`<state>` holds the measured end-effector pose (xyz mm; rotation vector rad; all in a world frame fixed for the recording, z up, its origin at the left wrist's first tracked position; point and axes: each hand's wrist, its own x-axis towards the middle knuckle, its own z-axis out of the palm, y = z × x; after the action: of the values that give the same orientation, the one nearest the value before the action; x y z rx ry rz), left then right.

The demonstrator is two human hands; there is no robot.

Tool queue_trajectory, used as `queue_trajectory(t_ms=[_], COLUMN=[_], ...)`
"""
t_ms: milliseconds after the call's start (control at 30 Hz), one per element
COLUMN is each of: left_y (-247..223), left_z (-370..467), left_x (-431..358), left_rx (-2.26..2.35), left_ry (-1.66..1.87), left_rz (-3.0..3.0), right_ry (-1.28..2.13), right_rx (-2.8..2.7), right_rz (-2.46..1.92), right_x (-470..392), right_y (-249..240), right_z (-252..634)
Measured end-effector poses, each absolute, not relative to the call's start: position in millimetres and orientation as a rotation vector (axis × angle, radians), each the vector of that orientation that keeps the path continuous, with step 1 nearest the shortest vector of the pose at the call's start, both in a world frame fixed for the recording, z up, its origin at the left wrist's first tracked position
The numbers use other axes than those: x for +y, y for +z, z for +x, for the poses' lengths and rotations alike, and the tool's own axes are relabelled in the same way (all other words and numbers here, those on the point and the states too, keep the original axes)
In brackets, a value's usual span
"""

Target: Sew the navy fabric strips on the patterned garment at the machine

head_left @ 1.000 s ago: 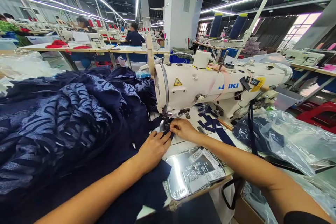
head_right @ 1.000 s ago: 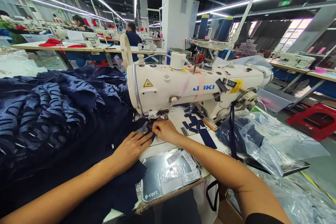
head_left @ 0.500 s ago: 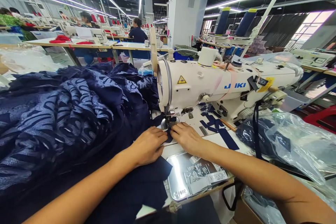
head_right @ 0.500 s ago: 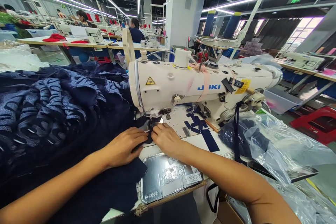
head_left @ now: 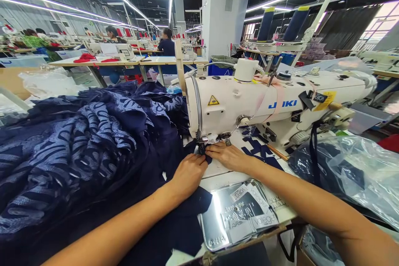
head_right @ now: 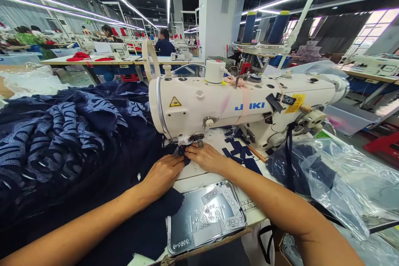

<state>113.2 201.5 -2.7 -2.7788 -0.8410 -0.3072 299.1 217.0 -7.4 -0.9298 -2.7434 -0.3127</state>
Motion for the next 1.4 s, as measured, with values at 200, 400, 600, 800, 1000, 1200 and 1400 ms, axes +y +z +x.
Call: queue_trajectory(t_ms=[200, 400, 600, 800, 1000, 1200, 1400], left_y=[-6.5, -7.7, -8.5, -6.7, -5.0, 4.0, 17.0], left_z=[111.9, 115.5, 118.1, 119.6, 117.6, 97.8, 93.2], left_x=[204.0, 206.6, 211.0, 213.3, 205.5, 205.3, 219.7], left_rx=[-0.835, -0.838, -0.849, -0.883, -0.921, -0.991, -1.086], left_ry=[-0.322, -0.336, -0.382, -0.365, -0.435, -0.483, -0.481], left_rz=[-2.734, -2.715, -2.68, -2.636, -2.647, -2.835, -2.896], right_ry=[-0.296, -0.299, -0.313, -0.331, -0.259, -0.227, -0.223], right_rx=[-2.734, -2.753, -2.739, -2.726, -2.686, -2.638, -2.558], right_rz=[-0.946, -1.019, -1.145, -1.226, -1.231, -1.237, -1.076], right_x=[219.4, 216.9, 214.5, 214.7, 215.2, 210.6, 205.8], right_y=[-9.8, -6.4, -4.9, -4.4, -3.5, -1.8, -7.9], right_z=[300.2, 298.3, 294.7, 292.1, 291.7, 289.9, 285.2])
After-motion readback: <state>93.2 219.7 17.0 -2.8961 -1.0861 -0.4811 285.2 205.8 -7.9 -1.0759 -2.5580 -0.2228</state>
